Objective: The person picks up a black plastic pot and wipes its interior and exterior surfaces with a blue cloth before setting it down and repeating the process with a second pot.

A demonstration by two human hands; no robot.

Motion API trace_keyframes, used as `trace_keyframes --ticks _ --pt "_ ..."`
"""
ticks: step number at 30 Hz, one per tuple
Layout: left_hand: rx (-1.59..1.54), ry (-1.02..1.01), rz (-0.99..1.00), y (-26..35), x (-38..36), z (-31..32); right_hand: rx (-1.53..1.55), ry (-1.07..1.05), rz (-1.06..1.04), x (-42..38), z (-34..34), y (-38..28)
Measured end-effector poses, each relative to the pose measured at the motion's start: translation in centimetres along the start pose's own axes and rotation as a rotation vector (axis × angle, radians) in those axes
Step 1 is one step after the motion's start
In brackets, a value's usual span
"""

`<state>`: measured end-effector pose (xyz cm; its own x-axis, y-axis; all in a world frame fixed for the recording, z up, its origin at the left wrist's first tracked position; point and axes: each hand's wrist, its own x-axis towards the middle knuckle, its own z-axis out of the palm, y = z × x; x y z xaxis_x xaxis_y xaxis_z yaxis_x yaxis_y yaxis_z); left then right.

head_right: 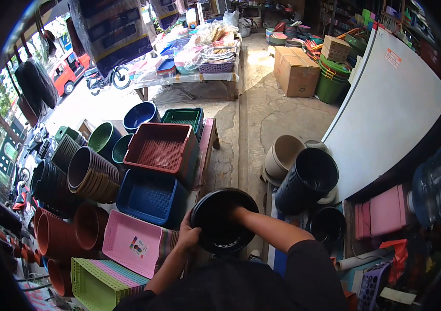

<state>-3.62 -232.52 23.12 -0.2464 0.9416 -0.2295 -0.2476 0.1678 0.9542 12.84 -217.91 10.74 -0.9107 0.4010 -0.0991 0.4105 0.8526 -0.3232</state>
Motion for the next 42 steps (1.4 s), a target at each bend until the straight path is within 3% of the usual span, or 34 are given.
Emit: trace_keyframes --ticks 1,3,4,6,7,9,12,14,15,17,19,20,22,26,28,30,32,33,35,36,38,40,42 --pt "-0.006 0.007 0.001 -0.5 0.2 -0.3 -0.004 -0.006 -0.007 -0.4 0.2 -0.2" --pt "-0.013 0.045 0.084 -1.7 0.6 -1.0 -0.45 0.312 -0.124 -1.5 1.2 -0.4" --pt "-0.017 0.052 0.085 -1.4 0.7 -1.2 -0.451 0.308 -0.132 -1.2 1.0 -0.8" --pt "-0.135 0.153 0.109 -0.9 0.9 -1.3 -0.071 -0.246 0.347 -1.0 0.9 -1.9" --pt "-0.13 0.146 0.149 -1.0 0.9 -1.1 -0.073 -0.25 0.351 -1.4 -1.1 -3.7" --pt "-0.124 0.137 0.155 -1.1 0.4 -0.7 0.084 -0.5 0.447 -1.9 -6.7 -8.8" --pt "-0.17 0.108 0.156 -1.4 0.1 -0.7 0.209 -0.426 0.472 -1.5 -3.4 -11.0" --pt "-0.224 0.09 0.145 -1.5 0.0 -0.8 0.719 -0.088 0.631 -0.8 -3.0 -12.4" --pt "-0.246 0.08 0.115 -1.4 -0.1 -0.9 0.719 -0.091 0.63 -0.3 -3.1 -12.5" --pt "-0.262 0.07 0.081 -1.3 -0.4 -0.9 1.539 0.086 0.787 0.8 -5.0 -12.6" --pt "-0.221 0.11 0.076 -1.4 -0.6 -0.3 2.162 0.347 0.628 1.5 -6.5 -12.0" --pt "-0.222 0.109 0.072 -1.5 -0.6 -0.2 2.162 0.349 0.632 1.5 -7.1 -11.6" --pt "-0.181 0.109 0.137 -1.5 -0.4 -0.2 2.517 0.885 0.458 1.3 -8.1 -10.9" --pt "-0.112 0.124 0.094 -3.0 -0.5 0.5 2.545 1.005 0.418 0.3 -7.9 -11.5" --pt "-0.17 0.135 0.084 -3.9 -0.4 0.9 2.303 0.946 0.456 1.0 -5.2 -13.0" --pt "-0.25 0.128 0.039 -1.9 -0.3 1.1 1.873 0.579 0.649 0.0 -3.9 -14.3" --pt "-0.328 0.127 0.0 -1.3 0.1 0.5 1.763 0.379 0.609 -1.1 -4.8 -14.8" --pt "-0.192 0.103 0.083 -1.8 0.5 0.0 1.763 0.378 0.609 -1.6 -3.9 -13.7" --pt "-0.093 0.077 0.16 -1.2 0.6 -0.1 1.387 -0.029 0.445 -3.1 -2.4 -11.0" --pt "-0.095 0.077 0.161 -0.5 0.7 0.0 1.385 -0.029 0.446 -4.0 -2.2 -10.2" --pt "-0.092 0.081 0.134 0.3 0.8 0.3 0.485 -0.124 0.321 -5.6 -4.5 -9.2" --pt "-0.05 0.06 0.137 0.4 0.9 0.1 0.135 -0.364 0.323 -6.2 -7.4 -7.8" --pt "-0.004 0.04 0.141 0.6 0.9 0.1 -0.214 -0.365 0.177 -7.1 -9.6 -6.4"
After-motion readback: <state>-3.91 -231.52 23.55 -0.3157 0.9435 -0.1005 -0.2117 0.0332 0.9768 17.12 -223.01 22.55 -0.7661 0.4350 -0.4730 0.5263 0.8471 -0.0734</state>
